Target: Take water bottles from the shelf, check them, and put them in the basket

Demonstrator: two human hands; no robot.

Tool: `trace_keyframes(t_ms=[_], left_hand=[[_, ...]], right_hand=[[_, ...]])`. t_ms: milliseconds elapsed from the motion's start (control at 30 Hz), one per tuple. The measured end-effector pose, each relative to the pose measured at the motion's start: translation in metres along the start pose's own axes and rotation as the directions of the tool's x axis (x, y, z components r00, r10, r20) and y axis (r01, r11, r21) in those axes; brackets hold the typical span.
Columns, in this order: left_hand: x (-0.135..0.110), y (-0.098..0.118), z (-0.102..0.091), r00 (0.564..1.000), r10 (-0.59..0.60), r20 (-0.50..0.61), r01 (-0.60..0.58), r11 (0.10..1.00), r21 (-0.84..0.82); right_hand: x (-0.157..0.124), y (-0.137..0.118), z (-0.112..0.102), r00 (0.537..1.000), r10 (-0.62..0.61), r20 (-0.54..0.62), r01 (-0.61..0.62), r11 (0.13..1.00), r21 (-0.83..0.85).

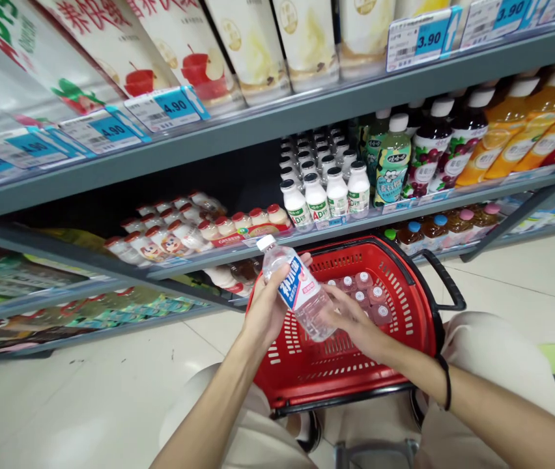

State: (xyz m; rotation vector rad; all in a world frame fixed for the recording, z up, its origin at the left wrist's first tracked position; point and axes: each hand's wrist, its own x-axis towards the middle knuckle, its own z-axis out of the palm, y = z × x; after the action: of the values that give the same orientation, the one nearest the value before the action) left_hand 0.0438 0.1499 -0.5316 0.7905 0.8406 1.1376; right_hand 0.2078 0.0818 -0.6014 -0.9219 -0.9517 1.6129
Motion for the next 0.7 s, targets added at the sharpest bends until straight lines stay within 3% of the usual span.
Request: trace_keyframes(t_ms=[267, 500, 700], left_hand=[[0.003, 0.003, 0.003, 0.999, 0.004, 0.04, -0.002, 0.998, -0.055], [0.005, -0.003, 0.0, 1.0, 0.026, 0.011, -0.026, 0.998, -0.06], [0.016, 0.003, -0.005, 0.994, -0.103, -0.041, 0.094, 0.979, -0.179]], right_hand=[[0.008, -0.015, 0.005, 0.982, 0.163, 0.1, -0.19, 0.88, 0.436], [0.006, -0.023, 0.002, 0.959, 0.212, 0.188, -0.275, 0.853, 0.444], [0.008, -0.021, 0.002, 0.98, 0.069, 0.186, -0.126, 0.941, 0.313]])
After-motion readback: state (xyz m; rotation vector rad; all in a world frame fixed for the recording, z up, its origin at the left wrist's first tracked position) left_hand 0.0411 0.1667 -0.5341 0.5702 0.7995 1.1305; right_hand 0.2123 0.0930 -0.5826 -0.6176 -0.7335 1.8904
